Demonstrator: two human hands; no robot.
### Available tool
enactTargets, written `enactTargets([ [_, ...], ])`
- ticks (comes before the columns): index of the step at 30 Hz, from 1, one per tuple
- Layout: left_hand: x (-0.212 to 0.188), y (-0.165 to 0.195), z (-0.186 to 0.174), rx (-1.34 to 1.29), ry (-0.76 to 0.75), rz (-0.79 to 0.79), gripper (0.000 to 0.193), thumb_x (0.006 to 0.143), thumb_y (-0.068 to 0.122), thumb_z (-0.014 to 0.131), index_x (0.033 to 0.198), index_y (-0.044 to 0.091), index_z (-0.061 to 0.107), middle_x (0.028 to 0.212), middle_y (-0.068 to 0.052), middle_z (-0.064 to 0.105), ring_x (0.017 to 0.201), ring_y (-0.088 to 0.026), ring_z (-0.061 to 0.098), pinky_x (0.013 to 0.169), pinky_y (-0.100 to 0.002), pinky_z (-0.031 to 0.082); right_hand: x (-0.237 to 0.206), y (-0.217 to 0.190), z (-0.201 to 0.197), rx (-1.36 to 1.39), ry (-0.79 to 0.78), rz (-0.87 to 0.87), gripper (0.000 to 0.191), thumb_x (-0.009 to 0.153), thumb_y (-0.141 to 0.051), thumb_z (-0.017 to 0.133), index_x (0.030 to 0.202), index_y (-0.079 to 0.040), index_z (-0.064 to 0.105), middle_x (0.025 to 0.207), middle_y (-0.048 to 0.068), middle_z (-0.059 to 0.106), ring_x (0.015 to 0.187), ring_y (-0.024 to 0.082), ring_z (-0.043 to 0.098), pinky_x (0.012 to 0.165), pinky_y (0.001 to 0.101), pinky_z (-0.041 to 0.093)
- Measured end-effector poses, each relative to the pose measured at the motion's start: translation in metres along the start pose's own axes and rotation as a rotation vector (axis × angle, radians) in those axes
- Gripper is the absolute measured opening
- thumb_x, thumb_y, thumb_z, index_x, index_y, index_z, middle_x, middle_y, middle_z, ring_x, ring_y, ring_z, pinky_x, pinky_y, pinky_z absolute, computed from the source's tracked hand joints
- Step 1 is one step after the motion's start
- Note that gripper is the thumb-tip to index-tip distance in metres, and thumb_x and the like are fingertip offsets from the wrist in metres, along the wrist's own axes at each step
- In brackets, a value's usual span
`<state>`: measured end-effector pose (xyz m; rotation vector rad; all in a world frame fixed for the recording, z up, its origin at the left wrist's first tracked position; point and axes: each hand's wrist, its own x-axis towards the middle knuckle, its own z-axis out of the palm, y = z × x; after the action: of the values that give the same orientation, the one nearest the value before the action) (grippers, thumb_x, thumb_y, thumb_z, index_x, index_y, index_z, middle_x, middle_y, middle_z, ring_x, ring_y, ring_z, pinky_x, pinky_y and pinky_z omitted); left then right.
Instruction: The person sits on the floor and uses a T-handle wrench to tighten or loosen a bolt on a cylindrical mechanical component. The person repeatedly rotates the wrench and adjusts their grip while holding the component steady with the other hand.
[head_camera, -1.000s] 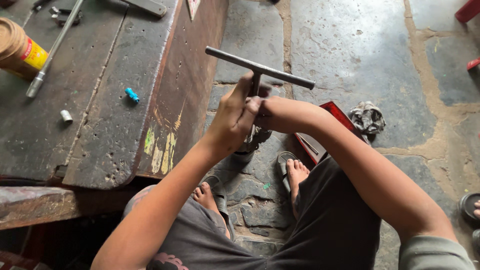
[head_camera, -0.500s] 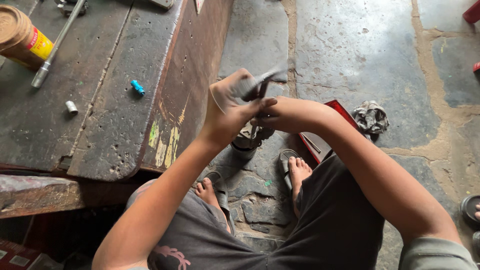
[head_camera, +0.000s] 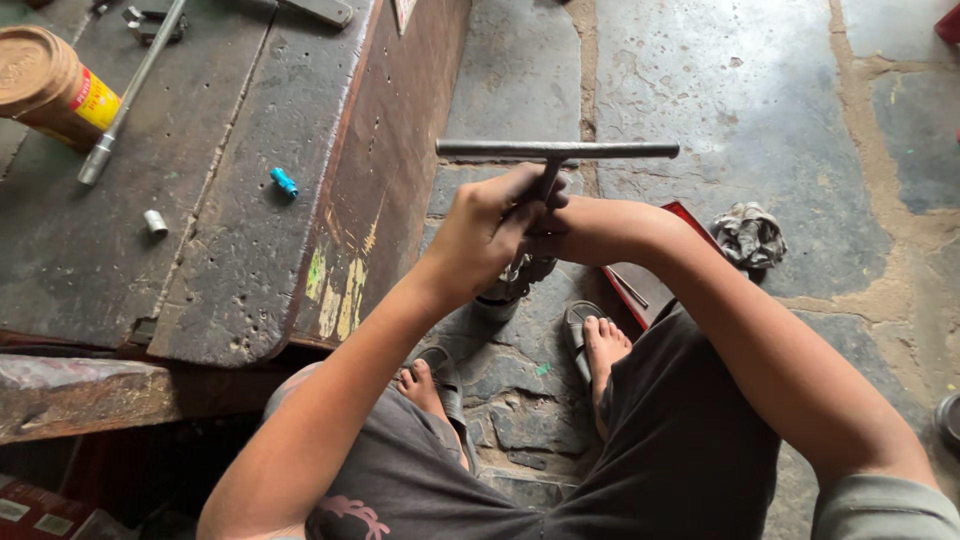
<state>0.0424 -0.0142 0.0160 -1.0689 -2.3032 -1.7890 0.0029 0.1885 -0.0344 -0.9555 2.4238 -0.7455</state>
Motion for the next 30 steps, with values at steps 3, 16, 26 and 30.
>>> enactTargets([
  [3,-0.001,0.004,-0.001,0.065,0.046,0.012,0.016,0.096,-0.004,0.064,0.111,-0.003,0.069,0.097,-0.012,0.078,0.09,-0.016,0.077,0.08,-0.03,0.06,-0.004,0.0,-0.004,-0.051,-0.064,0.124,0.034,0.097,-0.034,0.061,0.111,-0.003,0.067,0.097,0.017,0.072,0.089,0.03,0.069,0.079,0.0433,0.054],
  [16,-0.002,-0.013,0.01,-0.096,0.039,0.007,0.057,0.091,0.01,0.079,0.139,0.002,0.049,0.117,-0.014,0.067,0.111,-0.023,0.068,0.091,-0.035,0.061,0.001,-0.001,0.002,0.002,-0.064,0.117,0.032,0.094,-0.023,0.061,0.124,-0.013,0.068,0.105,0.016,0.076,0.096,0.029,0.071,0.086,0.041,0.054],
  [26,-0.002,0.001,-0.01,0.094,-0.071,-0.108,0.019,0.097,0.01,0.065,0.113,0.001,0.068,0.096,-0.013,0.078,0.087,-0.016,0.078,0.075,-0.032,0.061,0.001,-0.008,0.0,0.036,-0.103,0.206,0.035,0.096,-0.037,0.064,0.118,-0.01,0.068,0.106,0.014,0.074,0.096,0.026,0.07,0.087,0.0389,0.054],
  [30,-0.001,0.01,-0.011,0.291,0.005,-0.027,0.023,0.092,0.02,0.079,0.095,0.001,0.068,0.084,-0.015,0.076,0.072,-0.018,0.075,0.066,-0.034,0.058,0.0,-0.001,0.002,0.029,-0.093,-0.021,0.034,0.095,-0.033,0.06,0.121,-0.014,0.072,0.108,0.013,0.076,0.094,0.025,0.07,0.085,0.0384,0.053],
])
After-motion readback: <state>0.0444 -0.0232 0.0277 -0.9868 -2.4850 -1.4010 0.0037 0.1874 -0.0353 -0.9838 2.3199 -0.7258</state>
